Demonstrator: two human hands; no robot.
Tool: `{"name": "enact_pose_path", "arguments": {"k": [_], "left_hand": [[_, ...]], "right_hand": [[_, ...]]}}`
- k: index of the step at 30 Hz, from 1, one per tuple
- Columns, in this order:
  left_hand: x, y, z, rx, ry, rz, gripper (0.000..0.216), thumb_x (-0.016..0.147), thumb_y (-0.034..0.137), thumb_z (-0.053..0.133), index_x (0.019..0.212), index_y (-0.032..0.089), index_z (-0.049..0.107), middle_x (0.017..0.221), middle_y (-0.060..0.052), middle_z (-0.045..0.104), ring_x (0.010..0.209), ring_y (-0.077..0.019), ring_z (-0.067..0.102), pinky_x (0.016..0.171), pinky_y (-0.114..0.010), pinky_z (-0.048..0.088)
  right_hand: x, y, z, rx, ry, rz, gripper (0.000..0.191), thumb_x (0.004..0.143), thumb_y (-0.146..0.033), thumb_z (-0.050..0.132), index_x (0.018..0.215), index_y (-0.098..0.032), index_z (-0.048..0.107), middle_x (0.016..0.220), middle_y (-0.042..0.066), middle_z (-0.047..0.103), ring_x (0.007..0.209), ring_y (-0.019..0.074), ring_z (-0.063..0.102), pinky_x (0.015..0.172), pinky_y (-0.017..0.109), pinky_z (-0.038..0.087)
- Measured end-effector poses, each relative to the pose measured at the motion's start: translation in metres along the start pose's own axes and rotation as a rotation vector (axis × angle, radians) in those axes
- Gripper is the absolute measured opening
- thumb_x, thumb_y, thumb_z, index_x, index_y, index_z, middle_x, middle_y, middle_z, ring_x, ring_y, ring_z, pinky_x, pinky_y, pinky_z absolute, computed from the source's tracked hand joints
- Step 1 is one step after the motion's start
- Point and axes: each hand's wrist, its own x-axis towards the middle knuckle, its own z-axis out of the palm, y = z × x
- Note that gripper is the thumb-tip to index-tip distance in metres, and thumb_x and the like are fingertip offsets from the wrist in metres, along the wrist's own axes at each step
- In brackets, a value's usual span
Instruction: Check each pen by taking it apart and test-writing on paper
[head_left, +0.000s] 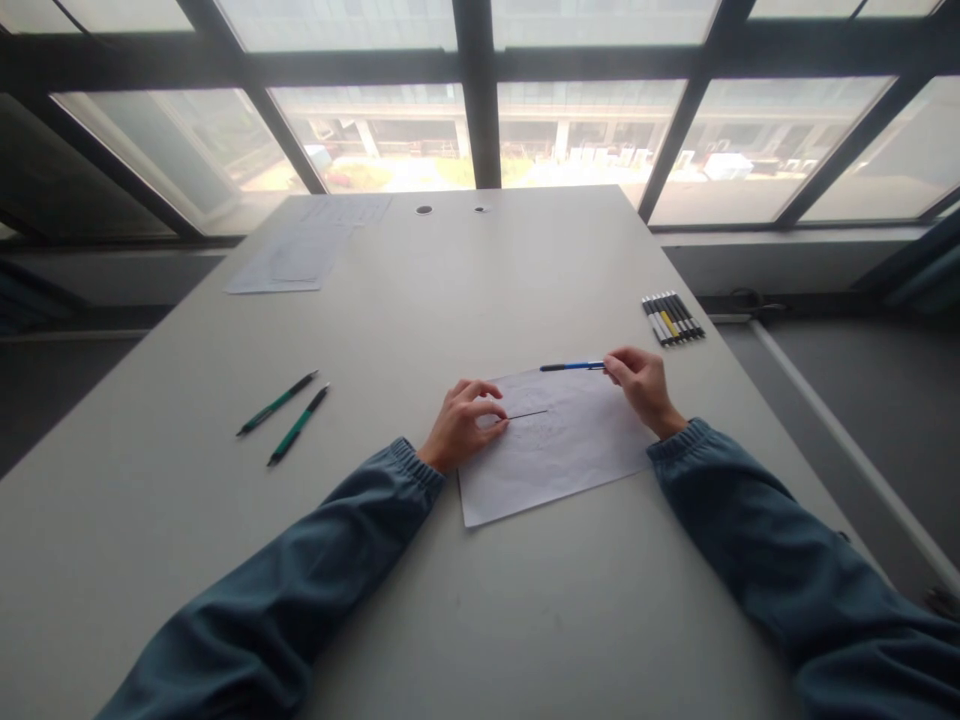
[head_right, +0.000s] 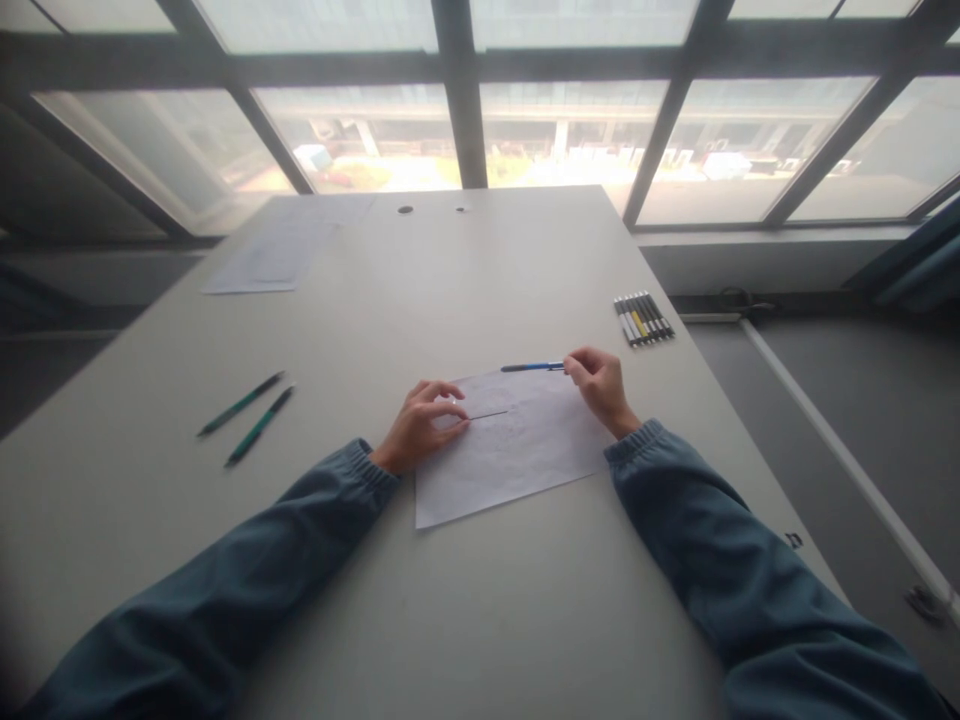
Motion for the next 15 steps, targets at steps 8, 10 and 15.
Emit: {"name": "enact_pose_path", "arguments": {"k": [8,10,15], "left_hand": [[-0.001,-0.005,0.004,0.032,-0.031,0.002,0.012,0.087,0.037,0.072,0.084,0.028,0.080,0.080,-0.004,0.056,0.081,-0.0180,0.051,0.081,-0.035,0.044],[0.000,-0.004,0.003,0.026,-0.038,0.002,0.013,0.087,0.037,0.072,0.084,0.028,0.080,0.080,-0.003,0.057,0.081,-0.0179,0.052,0.081,-0.035,0.044],[0.002,-0.002,0.001,0.021,-0.038,0.006,0.011,0.086,0.036,0.072,0.083,0.028,0.079,0.079,-0.003,0.057,0.081,-0.0182,0.053,0.080,-0.034,0.043]], "right_hand": [[-0.011,0.003,0.033,-0.290,-0.214,-0.165,0.024,0.088,-0.038,0.066,0.079,-0.019,0.076,0.076,0.003,0.069,0.069,0.0167,0.057,0.067,0.031,0.046],[-0.010,0.008,0.033,-0.374,-0.243,-0.235,0.021,0.089,-0.037,0.067,0.081,-0.021,0.077,0.083,0.005,0.070,0.080,0.0198,0.060,0.078,0.036,0.048],[-0.009,0.016,0.030,-0.557,-0.281,-0.326,0.016,0.089,-0.034,0.069,0.093,-0.023,0.080,0.095,0.009,0.070,0.094,0.0262,0.060,0.090,0.044,0.048]]}}
